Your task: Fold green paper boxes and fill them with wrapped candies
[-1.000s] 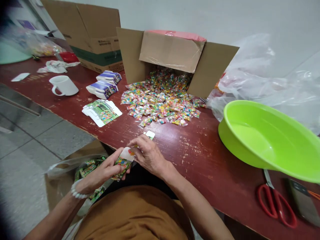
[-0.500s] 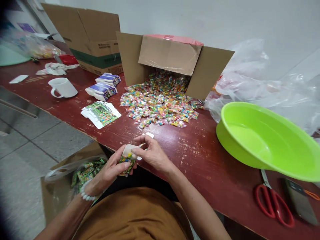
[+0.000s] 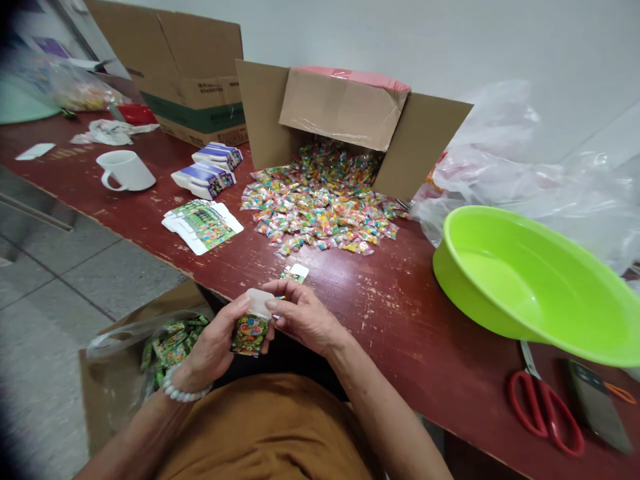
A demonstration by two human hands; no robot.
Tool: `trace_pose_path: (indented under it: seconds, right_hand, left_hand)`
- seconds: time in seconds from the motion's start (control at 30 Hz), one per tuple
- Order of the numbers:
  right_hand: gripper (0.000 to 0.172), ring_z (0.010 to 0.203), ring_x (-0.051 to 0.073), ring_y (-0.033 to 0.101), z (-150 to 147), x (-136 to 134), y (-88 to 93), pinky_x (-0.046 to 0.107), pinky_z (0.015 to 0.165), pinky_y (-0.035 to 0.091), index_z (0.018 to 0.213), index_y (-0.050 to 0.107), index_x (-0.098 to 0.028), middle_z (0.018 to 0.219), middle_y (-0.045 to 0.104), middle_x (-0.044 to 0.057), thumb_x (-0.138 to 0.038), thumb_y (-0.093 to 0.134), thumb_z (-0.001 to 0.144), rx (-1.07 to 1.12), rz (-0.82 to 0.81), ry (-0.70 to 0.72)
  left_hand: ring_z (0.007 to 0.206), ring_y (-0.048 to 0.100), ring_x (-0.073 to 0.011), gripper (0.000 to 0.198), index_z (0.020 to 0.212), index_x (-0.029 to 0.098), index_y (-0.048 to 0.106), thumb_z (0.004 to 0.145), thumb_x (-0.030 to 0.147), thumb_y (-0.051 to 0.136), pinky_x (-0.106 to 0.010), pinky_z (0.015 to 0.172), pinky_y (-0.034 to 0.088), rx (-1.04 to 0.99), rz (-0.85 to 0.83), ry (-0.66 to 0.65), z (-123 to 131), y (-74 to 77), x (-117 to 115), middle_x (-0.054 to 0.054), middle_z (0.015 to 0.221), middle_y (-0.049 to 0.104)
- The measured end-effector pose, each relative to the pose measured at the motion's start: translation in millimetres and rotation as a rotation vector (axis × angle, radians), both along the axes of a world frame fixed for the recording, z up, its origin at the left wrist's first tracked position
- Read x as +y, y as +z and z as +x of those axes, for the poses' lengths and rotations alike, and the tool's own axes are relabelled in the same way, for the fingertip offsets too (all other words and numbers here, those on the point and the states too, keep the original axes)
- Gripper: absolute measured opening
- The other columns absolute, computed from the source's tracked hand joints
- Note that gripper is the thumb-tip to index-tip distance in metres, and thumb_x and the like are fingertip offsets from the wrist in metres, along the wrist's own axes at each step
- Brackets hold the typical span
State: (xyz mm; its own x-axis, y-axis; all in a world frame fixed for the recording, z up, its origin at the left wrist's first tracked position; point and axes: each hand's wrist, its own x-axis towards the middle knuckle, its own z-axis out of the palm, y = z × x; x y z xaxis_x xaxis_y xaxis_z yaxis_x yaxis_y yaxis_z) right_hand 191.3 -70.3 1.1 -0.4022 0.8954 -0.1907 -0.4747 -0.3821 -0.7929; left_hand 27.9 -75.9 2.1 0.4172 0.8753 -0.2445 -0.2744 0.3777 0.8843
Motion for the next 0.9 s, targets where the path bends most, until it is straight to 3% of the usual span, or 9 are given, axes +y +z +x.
trace_pose_path:
  seconds: [0.13, 0.23, 0.33, 0.43, 0.57, 0.7, 0.8, 0.9]
  right_hand:
    - [0.039, 0.046, 0.006, 0.053, -11.8, 0.8, -11.8, 0.018, 0.041, 0.046, 0.098, 0.065, -0.021, 0.079, 0.064, -0.003, -0.036, 0.086, 0.07, -0.05, 0.019, -0.024]
    - [0.029, 0.044, 0.009, 0.054, -16.2, 1.3, -16.1, 0.023, 0.038, 0.046, 0.09, 0.066, -0.022, 0.081, 0.064, -0.001, -0.043, 0.08, 0.076, -0.179, 0.171, -0.172]
    - [0.018, 0.063, 0.014, 0.065, -12.1, -0.1, -15.1, 0.029, 0.055, 0.055, 0.084, 0.072, -0.023, 0.098, 0.069, 0.005, -0.041, 0.074, 0.083, -0.444, 0.522, -0.311]
    - [0.016, 0.07, 0.015, 0.067, -6.5, -2.3, -12.7, 0.032, 0.07, 0.056, 0.085, 0.073, -0.022, 0.09, 0.071, 0.005, -0.035, 0.065, 0.091, -0.612, 0.735, -0.224]
    - [0.013, 0.05, 0.009, 0.059, -8.7, -2.2, -11.4, 0.023, 0.05, 0.051, 0.082, 0.067, -0.019, 0.077, 0.069, 0.001, -0.031, 0.067, 0.087, -0.603, 0.519, -0.199]
    - [0.018, 0.047, 0.007, 0.058, -14.4, 1.3, -8.9, 0.021, 0.043, 0.05, 0.082, 0.063, -0.018, 0.097, 0.073, 0.004, -0.035, 0.066, 0.087, -0.395, 0.335, -0.107]
    - [0.02, 0.047, 0.007, 0.058, -13.9, 0.7, -7.5, 0.022, 0.041, 0.049, 0.081, 0.064, -0.018, 0.098, 0.072, 0.004, -0.036, 0.066, 0.088, -0.384, 0.341, -0.112]
    - [0.019, 0.054, 0.01, 0.061, -11.5, -4.6, -8.7, 0.023, 0.047, 0.051, 0.084, 0.067, -0.019, 0.092, 0.068, 0.003, -0.038, 0.066, 0.089, -0.479, 0.464, -0.115]
  left_hand:
    - [0.055, 0.061, -0.0161, 0.047, 0.108, 0.014, 0.06, 0.083, 0.054, 0.066, -0.024, 0.044, 0.052, 0.01, 0.04, 0.052, 3.7, -3.1, -2.1, -0.004, 0.072, 0.068]
    - [0.05, 0.06, -0.015, 0.048, 0.114, 0.014, 0.058, 0.088, 0.054, 0.062, -0.023, 0.042, 0.051, -0.002, 0.005, 0.073, 4.1, -0.4, -3.1, -0.002, 0.066, 0.066]
    - [0.047, 0.062, -0.0176, 0.05, 0.118, 0.015, 0.058, 0.092, 0.058, 0.052, -0.026, 0.042, 0.053, -0.083, -0.134, 0.018, 1.8, 5.6, -2.2, -0.003, 0.063, 0.066]
    - [0.048, 0.065, -0.0205, 0.053, 0.126, 0.016, 0.056, 0.097, 0.057, 0.042, -0.031, 0.043, 0.056, -0.141, -0.221, 0.034, -0.3, 6.4, -0.2, -0.004, 0.064, 0.067]
    - [0.046, 0.063, -0.0177, 0.06, 0.132, 0.015, 0.056, 0.098, 0.06, 0.036, -0.026, 0.04, 0.052, -0.134, -0.201, 0.071, 1.3, -2.8, 0.8, -0.005, 0.065, 0.068]
    - [0.042, 0.059, -0.0155, 0.071, 0.136, 0.014, 0.056, 0.094, 0.068, 0.037, -0.023, 0.039, 0.049, -0.099, -0.167, 0.068, 2.1, -8.4, 0.0, -0.005, 0.063, 0.067]
    - [0.044, 0.06, -0.0168, 0.072, 0.136, 0.014, 0.058, 0.093, 0.069, 0.039, -0.024, 0.039, 0.05, -0.056, -0.163, 0.059, -0.6, -6.7, 0.3, -0.005, 0.061, 0.066]
    - [0.048, 0.062, -0.0174, 0.056, 0.131, 0.016, 0.062, 0.091, 0.054, 0.054, -0.026, 0.04, 0.052, -0.062, -0.183, 0.07, -2.4, -5.3, 2.5, -0.005, 0.068, 0.069]
